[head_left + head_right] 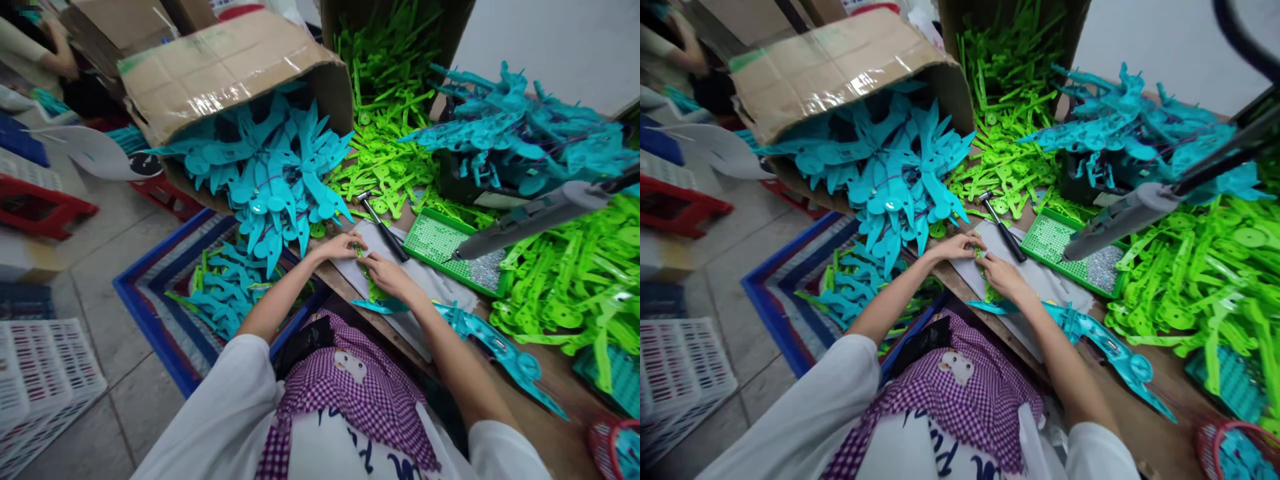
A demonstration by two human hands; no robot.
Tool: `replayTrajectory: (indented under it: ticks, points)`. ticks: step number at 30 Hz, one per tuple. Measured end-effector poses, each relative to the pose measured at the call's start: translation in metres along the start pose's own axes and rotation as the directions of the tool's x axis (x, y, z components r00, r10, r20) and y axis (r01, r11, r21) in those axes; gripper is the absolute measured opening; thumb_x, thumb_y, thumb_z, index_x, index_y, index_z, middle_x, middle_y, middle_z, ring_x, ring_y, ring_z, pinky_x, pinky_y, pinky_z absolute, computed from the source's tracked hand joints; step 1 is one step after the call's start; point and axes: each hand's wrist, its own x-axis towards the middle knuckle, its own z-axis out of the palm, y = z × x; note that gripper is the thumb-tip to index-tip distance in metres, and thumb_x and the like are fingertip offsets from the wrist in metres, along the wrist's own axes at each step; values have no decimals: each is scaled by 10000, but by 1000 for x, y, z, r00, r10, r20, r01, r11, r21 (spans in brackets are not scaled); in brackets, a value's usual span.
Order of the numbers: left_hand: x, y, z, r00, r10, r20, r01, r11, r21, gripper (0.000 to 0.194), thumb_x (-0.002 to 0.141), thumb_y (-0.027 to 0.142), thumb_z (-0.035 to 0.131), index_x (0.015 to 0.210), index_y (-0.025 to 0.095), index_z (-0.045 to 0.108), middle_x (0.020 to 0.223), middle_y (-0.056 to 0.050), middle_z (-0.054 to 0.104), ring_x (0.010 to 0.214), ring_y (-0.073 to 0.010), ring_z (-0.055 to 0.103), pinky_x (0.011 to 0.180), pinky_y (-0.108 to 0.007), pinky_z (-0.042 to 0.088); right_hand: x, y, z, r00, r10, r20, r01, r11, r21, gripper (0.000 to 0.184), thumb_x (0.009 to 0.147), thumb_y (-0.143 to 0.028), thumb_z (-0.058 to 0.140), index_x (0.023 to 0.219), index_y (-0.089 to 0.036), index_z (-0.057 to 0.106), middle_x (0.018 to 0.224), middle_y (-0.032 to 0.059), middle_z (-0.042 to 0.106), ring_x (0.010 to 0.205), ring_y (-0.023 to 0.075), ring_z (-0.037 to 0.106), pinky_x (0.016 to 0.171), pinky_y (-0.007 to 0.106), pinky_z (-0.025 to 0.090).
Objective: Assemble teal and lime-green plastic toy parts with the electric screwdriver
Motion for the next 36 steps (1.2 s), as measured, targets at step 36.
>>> replayTrajectory:
  ticks: [36]
  points:
    - [-2,-5,3,998,43,-39,-46,995,-85,349,826,287,601,1139,137,633,1131,-103,626,882,-171,568,742,-257,433,42,16,3,940,329,-94,-265,874,408,122,744,-303,585,799,-193,594,626,-41,588,595,114,533,588,223,344]
